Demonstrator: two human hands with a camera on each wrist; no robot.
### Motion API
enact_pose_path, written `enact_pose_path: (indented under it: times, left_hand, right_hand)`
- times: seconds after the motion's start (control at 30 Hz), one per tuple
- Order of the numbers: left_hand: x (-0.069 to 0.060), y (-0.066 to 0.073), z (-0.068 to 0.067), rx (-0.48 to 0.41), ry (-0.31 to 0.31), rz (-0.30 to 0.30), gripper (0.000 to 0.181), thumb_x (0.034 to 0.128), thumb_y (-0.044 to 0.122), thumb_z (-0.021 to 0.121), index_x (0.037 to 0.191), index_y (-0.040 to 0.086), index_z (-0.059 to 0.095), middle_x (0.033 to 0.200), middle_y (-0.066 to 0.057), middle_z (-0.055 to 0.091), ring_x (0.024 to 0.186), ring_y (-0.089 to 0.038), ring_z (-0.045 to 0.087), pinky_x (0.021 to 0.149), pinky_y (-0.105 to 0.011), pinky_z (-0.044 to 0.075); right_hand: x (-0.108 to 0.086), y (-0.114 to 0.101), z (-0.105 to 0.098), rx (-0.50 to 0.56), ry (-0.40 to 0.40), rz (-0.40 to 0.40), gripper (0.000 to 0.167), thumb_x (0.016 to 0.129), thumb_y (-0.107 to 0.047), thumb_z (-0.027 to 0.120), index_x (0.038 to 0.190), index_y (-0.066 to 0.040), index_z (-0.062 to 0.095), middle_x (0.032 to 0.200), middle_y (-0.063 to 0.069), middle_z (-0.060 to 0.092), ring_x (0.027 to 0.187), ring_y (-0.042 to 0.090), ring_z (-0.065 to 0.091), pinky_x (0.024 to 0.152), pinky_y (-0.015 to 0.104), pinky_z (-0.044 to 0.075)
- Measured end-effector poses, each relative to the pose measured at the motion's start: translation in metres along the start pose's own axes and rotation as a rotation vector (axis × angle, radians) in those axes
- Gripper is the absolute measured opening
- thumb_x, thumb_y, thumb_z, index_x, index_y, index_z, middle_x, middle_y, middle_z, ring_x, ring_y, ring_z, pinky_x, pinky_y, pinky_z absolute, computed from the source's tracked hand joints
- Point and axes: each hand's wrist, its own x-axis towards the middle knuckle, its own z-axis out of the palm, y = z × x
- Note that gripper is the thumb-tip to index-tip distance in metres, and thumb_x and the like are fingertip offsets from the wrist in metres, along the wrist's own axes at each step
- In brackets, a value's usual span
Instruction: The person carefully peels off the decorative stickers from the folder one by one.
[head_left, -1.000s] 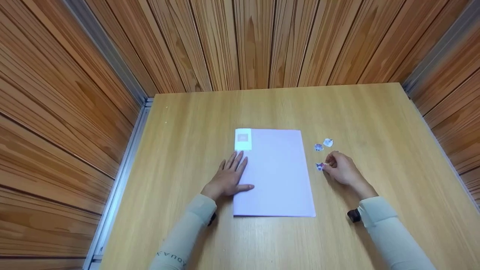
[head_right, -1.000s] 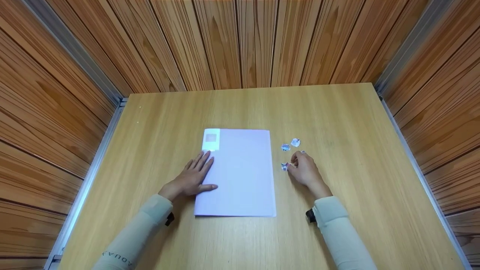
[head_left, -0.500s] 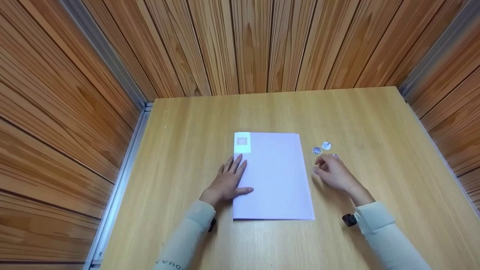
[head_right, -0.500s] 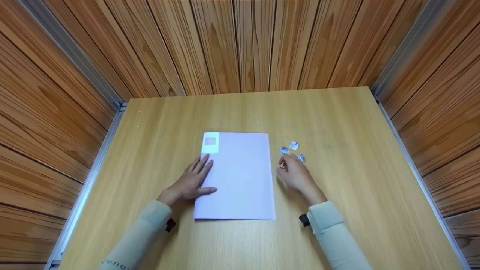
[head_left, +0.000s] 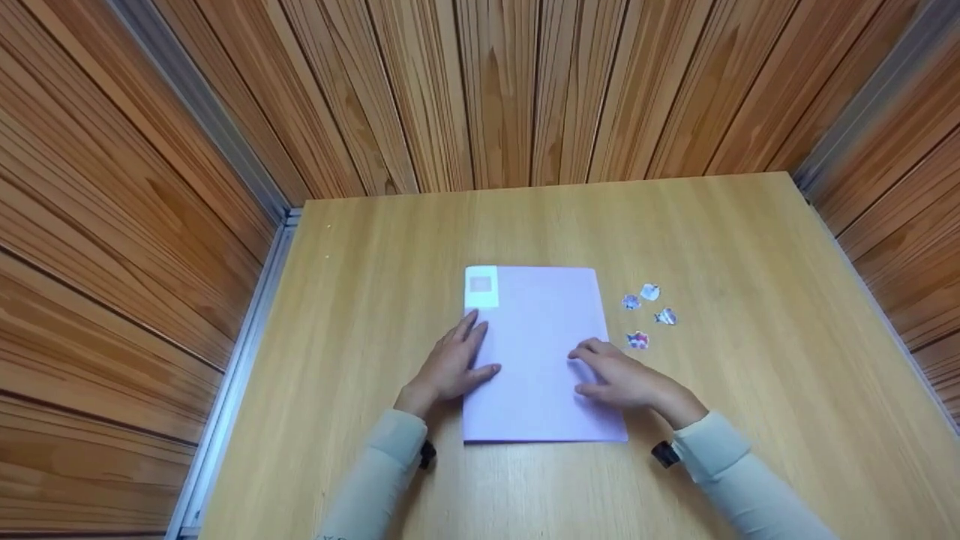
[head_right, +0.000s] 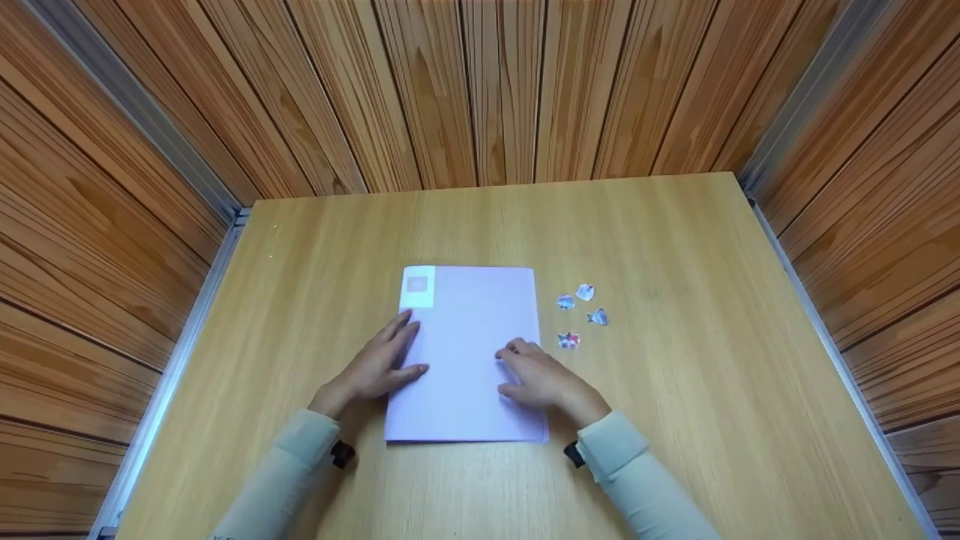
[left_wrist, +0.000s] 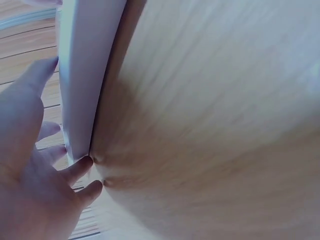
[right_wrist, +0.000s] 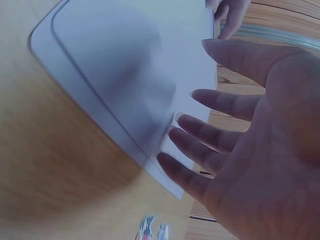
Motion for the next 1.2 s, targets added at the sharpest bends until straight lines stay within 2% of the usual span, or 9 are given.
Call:
enact_pose_path:
  times: [0.13, 0.33, 0.53, 0.7, 0.83, 1.0, 1.2]
  left_hand:
    - [0.000, 0.000, 0.002, -0.034, 0.038, -0.030, 0.080, 0.0984, 0.050, 0.064, 0.163, 0.018, 0.030, 0.173, -0.003, 0.008, 0.158, -0.030, 0.014, 0.124, -0.052, 0.021]
    - [0.002, 0.002, 0.001, -0.071, 0.092, -0.036, 0.078, 0.0981, 0.043, 0.067, 0.162, 0.015, 0.032, 0.172, -0.007, 0.015, 0.156, -0.033, 0.020, 0.123, -0.052, 0.026]
    - [0.003, 0.005, 0.003, -0.200, 0.149, -0.102, 0.087, 0.0975, 0.033, 0.071, 0.165, 0.013, 0.019, 0.171, -0.011, 0.015, 0.156, -0.032, 0.019, 0.124, -0.048, 0.024]
    - [0.003, 0.011, 0.001, -0.313, 0.195, -0.149, 0.090, 0.0949, 0.019, 0.074, 0.164, 0.006, 0.017, 0.163, -0.018, 0.029, 0.150, -0.034, 0.034, 0.122, -0.045, 0.029]
    - [0.001, 0.016, -0.002, -0.355, 0.181, -0.213, 0.087, 0.0937, 0.016, 0.075, 0.161, 0.003, 0.022, 0.153, -0.021, 0.041, 0.144, -0.037, 0.043, 0.119, -0.047, 0.034]
    - [-0.001, 0.021, -0.007, -0.392, 0.139, -0.281, 0.084, 0.0937, 0.020, 0.075, 0.159, -0.001, 0.026, 0.150, -0.023, 0.045, 0.141, -0.038, 0.045, 0.118, -0.050, 0.035]
    - [0.001, 0.023, -0.014, -0.461, 0.085, -0.379, 0.068, 0.0950, 0.025, 0.073, 0.150, -0.003, 0.042, 0.145, -0.024, 0.053, 0.133, -0.038, 0.053, 0.113, -0.053, 0.042]
  right_hand:
    - [0.004, -0.001, 0.004, -0.025, 0.000, 0.003, 0.053, 0.097, -0.022, 0.071, 0.144, -0.004, 0.055, 0.150, 0.017, 0.047, 0.143, 0.039, 0.041, 0.115, 0.056, 0.038]
    - [0.006, 0.000, 0.007, -0.070, 0.034, -0.009, 0.050, 0.097, -0.022, 0.071, 0.142, -0.004, 0.057, 0.150, 0.016, 0.048, 0.141, 0.040, 0.043, 0.112, 0.057, 0.040]
    - [0.004, 0.003, 0.008, -0.155, 0.017, -0.021, 0.060, 0.097, -0.021, 0.070, 0.150, -0.004, 0.049, 0.162, 0.019, 0.035, 0.149, 0.045, 0.029, 0.118, 0.064, 0.028]
    - [0.002, 0.004, 0.011, -0.189, -0.036, -0.025, 0.069, 0.099, -0.023, 0.067, 0.158, -0.002, 0.036, 0.168, 0.021, 0.021, 0.153, 0.050, 0.013, 0.121, 0.064, 0.018]
    - [0.001, 0.004, 0.016, -0.192, -0.067, -0.016, 0.071, 0.103, -0.028, 0.062, 0.161, -0.004, 0.029, 0.170, 0.019, 0.013, 0.154, 0.049, 0.006, 0.122, 0.063, 0.016]
    - [0.001, 0.002, 0.019, -0.230, -0.078, -0.018, 0.071, 0.105, -0.033, 0.057, 0.162, -0.004, 0.025, 0.171, 0.019, 0.009, 0.154, 0.049, 0.002, 0.123, 0.062, 0.013]
    - [0.001, -0.004, 0.020, -0.256, -0.080, -0.012, 0.073, 0.105, -0.038, 0.055, 0.162, -0.004, 0.023, 0.170, 0.021, 0.007, 0.154, 0.051, 0.002, 0.124, 0.062, 0.009]
